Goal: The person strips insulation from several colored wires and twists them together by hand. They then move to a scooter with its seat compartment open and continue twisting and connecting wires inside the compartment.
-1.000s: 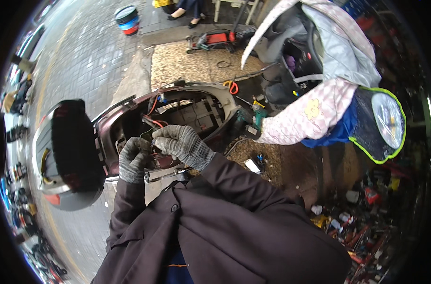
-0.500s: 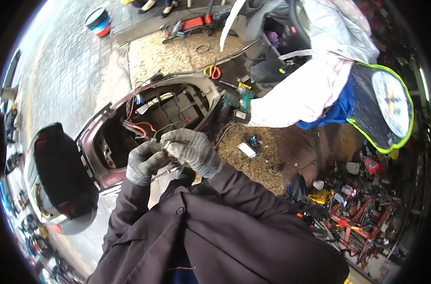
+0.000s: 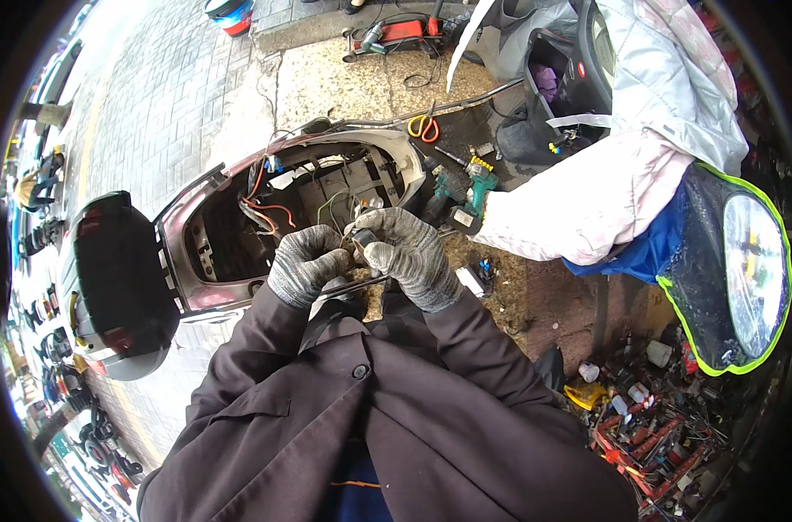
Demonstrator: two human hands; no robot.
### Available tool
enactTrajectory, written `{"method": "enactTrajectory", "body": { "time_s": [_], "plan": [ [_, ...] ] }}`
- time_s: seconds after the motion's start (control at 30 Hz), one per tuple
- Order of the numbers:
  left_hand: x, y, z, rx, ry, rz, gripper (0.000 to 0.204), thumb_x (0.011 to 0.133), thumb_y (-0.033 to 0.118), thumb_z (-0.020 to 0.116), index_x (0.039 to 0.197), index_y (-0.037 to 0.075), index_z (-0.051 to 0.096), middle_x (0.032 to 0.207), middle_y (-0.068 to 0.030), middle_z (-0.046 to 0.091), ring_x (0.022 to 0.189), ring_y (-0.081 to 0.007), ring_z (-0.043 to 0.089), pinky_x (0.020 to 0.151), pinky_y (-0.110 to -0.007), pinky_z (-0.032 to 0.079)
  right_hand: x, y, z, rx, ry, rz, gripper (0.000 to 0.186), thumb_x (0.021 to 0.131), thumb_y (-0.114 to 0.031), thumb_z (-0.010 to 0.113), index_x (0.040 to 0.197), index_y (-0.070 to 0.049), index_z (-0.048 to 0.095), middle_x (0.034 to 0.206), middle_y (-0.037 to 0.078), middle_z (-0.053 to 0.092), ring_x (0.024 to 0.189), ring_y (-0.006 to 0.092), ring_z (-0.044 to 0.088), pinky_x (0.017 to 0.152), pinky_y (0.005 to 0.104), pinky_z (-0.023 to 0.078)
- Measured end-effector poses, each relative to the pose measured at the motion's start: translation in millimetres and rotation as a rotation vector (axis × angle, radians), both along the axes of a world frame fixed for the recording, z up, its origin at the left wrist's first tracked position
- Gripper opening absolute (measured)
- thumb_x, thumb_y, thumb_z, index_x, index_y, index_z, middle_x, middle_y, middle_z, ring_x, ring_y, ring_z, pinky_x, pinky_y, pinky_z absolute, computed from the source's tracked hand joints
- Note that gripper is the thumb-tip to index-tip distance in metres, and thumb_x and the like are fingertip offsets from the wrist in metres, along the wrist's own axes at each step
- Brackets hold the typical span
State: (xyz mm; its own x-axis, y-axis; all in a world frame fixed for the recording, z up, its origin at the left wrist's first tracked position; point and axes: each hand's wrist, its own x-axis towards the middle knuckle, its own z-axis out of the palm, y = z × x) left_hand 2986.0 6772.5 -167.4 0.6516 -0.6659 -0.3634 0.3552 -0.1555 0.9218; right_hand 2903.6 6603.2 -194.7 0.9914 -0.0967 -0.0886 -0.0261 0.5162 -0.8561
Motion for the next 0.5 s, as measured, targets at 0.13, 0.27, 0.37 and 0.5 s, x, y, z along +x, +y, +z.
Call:
{"method": "enactTrajectory", "body": {
  "time_s": [0.13, 0.27, 0.37, 0.5],
  "plan": [
    [-0.4, -3.1, -3.8, -0.06, 0.067, 0.028, 0.015, 0.084, 0.007, 0.063, 0.094, -0.004, 0.066, 0.081, -0.0058, 0.067, 0.073, -0.0108, 0.061, 0.066, -0.026, 0.05, 0.0, -4.5, -1.0, -0.023, -0.048, -0.001, 0.047, 0.079, -0.025, 0.076, 0.113, -0.002, 0.053, 0.111, 0.01, 0.061, 0.097, 0.0149, 0.061, 0.084, 0.0288, 0.051],
    [4.4, -3.0, -9.2, -0.095, 0.046, 0.012, 0.014, 0.083, 0.006, 0.064, 0.093, -0.003, 0.066, 0.08, -0.0053, 0.066, 0.071, -0.0101, 0.059, 0.066, -0.027, 0.05, -5.5, -6.5, 3.4, -0.026, -0.005, 0.014, 0.048, 0.077, -0.021, 0.078, 0.112, -0.001, 0.053, 0.108, 0.009, 0.061, 0.097, 0.0146, 0.06, 0.087, 0.029, 0.05],
    [6.5, 0.7, -11.1, -0.108, -0.014, -0.006, 0.013, 0.081, 0.006, 0.065, 0.091, -0.003, 0.066, 0.077, -0.0036, 0.065, 0.07, -0.0088, 0.057, 0.064, -0.026, 0.049, -10.3, -8.3, 8.9, -0.164, 0.006, 0.047, 0.046, 0.077, -0.021, 0.078, 0.111, -0.003, 0.053, 0.104, 0.006, 0.06, 0.087, 0.0096, 0.057, 0.08, 0.0254, 0.048],
    [7.6, 7.1, -10.7, -0.116, 0.021, -0.097, 0.012, 0.079, 0.006, 0.068, 0.089, -0.002, 0.066, 0.076, -0.0018, 0.064, 0.068, -0.0068, 0.055, 0.061, -0.023, 0.047, -15.5, -4.5, 15.8, -0.125, 0.028, 0.117, 0.042, 0.076, -0.021, 0.079, 0.107, -0.005, 0.054, 0.106, 0.005, 0.058, 0.079, 0.0073, 0.05, 0.074, 0.025, 0.046]
  ]
}}
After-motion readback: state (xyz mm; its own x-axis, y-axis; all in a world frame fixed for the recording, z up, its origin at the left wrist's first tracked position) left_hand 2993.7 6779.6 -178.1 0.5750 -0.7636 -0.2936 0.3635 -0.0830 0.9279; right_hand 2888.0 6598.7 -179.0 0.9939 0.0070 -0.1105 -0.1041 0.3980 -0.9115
